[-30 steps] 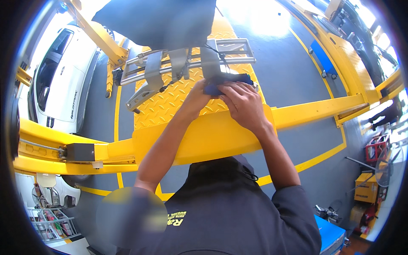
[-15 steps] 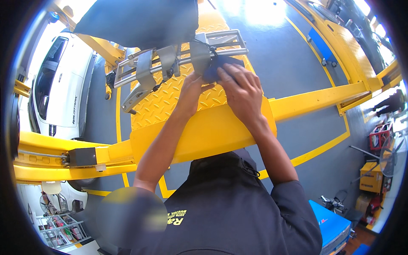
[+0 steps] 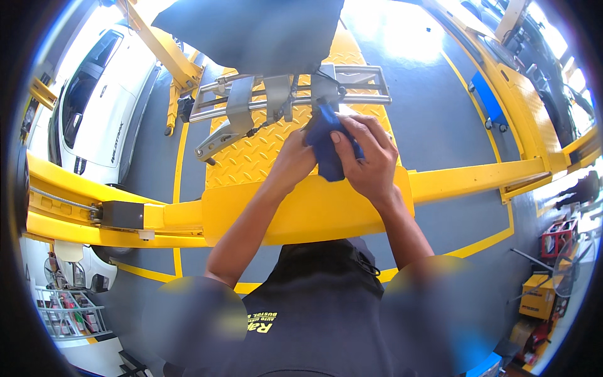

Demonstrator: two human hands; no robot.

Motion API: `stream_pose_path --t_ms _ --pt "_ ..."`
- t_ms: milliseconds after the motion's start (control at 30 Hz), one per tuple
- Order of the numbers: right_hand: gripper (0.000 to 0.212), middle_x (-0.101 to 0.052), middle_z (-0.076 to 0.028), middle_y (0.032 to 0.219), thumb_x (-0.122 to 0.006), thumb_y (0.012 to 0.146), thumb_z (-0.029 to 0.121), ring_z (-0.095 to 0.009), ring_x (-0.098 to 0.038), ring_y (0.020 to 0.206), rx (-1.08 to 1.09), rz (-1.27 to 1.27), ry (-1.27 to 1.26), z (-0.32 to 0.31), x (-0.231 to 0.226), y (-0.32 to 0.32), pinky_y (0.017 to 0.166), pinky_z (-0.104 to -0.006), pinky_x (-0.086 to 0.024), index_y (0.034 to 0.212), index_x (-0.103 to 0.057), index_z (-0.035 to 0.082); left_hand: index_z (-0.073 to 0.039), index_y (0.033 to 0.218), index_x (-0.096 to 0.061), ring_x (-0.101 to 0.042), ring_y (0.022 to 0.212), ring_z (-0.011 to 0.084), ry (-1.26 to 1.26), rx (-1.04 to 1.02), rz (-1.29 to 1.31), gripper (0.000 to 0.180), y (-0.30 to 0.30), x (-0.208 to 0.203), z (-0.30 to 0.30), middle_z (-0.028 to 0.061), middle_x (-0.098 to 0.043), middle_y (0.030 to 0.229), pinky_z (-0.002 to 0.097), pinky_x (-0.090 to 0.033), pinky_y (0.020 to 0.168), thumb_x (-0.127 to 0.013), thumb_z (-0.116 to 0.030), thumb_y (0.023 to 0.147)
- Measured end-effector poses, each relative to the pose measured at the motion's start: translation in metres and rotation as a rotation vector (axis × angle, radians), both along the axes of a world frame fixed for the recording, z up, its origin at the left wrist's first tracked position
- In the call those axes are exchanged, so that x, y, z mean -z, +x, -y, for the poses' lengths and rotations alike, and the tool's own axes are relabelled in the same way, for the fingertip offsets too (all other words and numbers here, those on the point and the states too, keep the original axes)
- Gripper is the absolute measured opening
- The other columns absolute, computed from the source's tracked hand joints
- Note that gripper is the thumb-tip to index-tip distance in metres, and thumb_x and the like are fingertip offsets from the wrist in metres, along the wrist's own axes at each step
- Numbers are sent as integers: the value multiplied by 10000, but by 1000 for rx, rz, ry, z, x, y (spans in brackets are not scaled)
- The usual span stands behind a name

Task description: The person walks through a garage, retrieves a green cloth, and wipes a metal alignment fixture mounted on a yellow car lift. The person repeatedly wipes different parts of the fixture with the cloth.

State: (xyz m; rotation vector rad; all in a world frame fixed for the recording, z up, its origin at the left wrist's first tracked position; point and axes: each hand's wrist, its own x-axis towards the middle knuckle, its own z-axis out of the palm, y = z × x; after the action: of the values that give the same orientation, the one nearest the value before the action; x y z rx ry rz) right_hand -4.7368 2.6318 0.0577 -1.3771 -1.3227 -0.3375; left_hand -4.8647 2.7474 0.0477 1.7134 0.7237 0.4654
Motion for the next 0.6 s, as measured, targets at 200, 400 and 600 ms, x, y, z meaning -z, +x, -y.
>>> stream_pose_path --t_ms 200,400,600 --pt "222 -746 -150 968 -790 913 68 -261 -760 853 -222 -71 -33 -9 -1 -22 748 -334 -613 1116 -772 -20 -23 1611 -362 -466 1487 244 -172 228 535 732 -62 1 13 152 -453 1617 388 -414 1186 -688 -83 959" --pt "212 -746 -114 925 -815 875 84 -240 -740 777 -382 105 -115 -22 -6 -56 691 -329 -589 1077 -794 22 -11 1617 -336 -404 1533 252 89 204 634 640 -102 2 12 132 -378 1671 398 -368 1227 -587 4 1028" --pt "164 -762 -71 961 -808 854 50 -217 -752 884 -329 476 55 -24 -38 -47 748 -344 -597 1018 -799 41 -102 1412 -556 -641 1237 254 -55 -90 984 510 -146 16 5 133 -607 1357 426 -533 1069 -605 -475 1067"
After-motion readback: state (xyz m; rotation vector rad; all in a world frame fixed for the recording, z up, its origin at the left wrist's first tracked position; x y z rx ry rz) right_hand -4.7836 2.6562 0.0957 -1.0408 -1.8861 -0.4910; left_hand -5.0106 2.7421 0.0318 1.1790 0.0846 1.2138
